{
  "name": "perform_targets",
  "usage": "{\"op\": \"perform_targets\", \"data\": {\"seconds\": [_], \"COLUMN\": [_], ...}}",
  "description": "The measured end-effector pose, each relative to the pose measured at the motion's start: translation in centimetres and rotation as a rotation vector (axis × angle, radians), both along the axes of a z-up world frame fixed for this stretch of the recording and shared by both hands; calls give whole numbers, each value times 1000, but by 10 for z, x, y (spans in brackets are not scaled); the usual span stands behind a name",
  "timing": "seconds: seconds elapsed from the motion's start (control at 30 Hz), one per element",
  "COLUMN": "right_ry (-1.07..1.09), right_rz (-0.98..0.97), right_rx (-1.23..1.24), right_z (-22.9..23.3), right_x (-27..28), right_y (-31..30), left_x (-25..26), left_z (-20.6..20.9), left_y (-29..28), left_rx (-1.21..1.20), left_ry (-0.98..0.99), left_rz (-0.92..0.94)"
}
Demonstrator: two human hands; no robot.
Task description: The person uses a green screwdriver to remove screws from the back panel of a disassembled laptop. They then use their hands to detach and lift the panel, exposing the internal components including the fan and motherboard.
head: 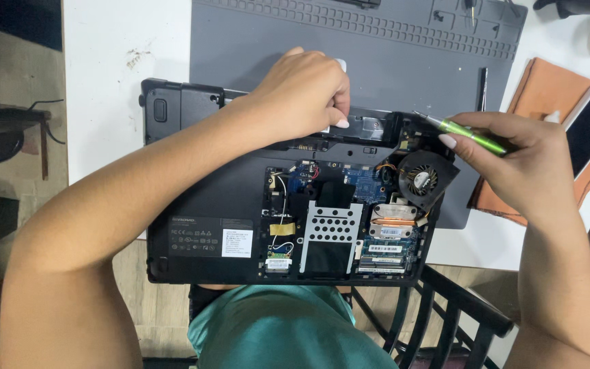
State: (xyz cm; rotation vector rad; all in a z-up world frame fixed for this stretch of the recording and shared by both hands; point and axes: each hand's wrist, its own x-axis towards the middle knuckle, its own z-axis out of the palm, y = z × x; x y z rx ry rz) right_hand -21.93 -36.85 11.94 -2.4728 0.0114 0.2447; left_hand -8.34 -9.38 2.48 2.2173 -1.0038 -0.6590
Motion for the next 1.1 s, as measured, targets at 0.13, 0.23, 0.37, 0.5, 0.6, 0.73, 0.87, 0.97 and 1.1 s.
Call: {"op": "perform_targets", "data": {"seconds": [0.13, 0.23, 0.37, 0.5, 0.6, 0.73, 0.87, 0.97, 1.1], "right_ry": [6, 1, -25, 24, 10, -75, -104, -95, -44], "right_rz": [16, 46, 135, 144, 221, 414, 479, 474, 432], "right_rx": [7, -14, -29, 8, -27, -112, -228, -264, -327], "right_z": [2, 5, 6, 11, 11, 5, 1, 7, 7], "right_x": [2, 4, 9, 17, 24, 35, 44, 49, 51], "right_y": [4, 8, 13, 32, 48, 63, 72, 78, 82], "left_x": [0, 1, 5, 9, 12, 12, 5, 5, 6], "left_z": [0, -3, 8, 18, 22, 9, -6, -10, -12], "left_y": [-1, 0, 9, 17, 30, 49, 57, 56, 59], "left_rx": [11, 8, -3, -4, -70, -180, -186, -183, -194], "left_ry": [39, 42, 164, 246, 219, 16, -107, -112, -108], "left_rz": [66, 92, 122, 151, 163, 129, 86, 85, 94]}}
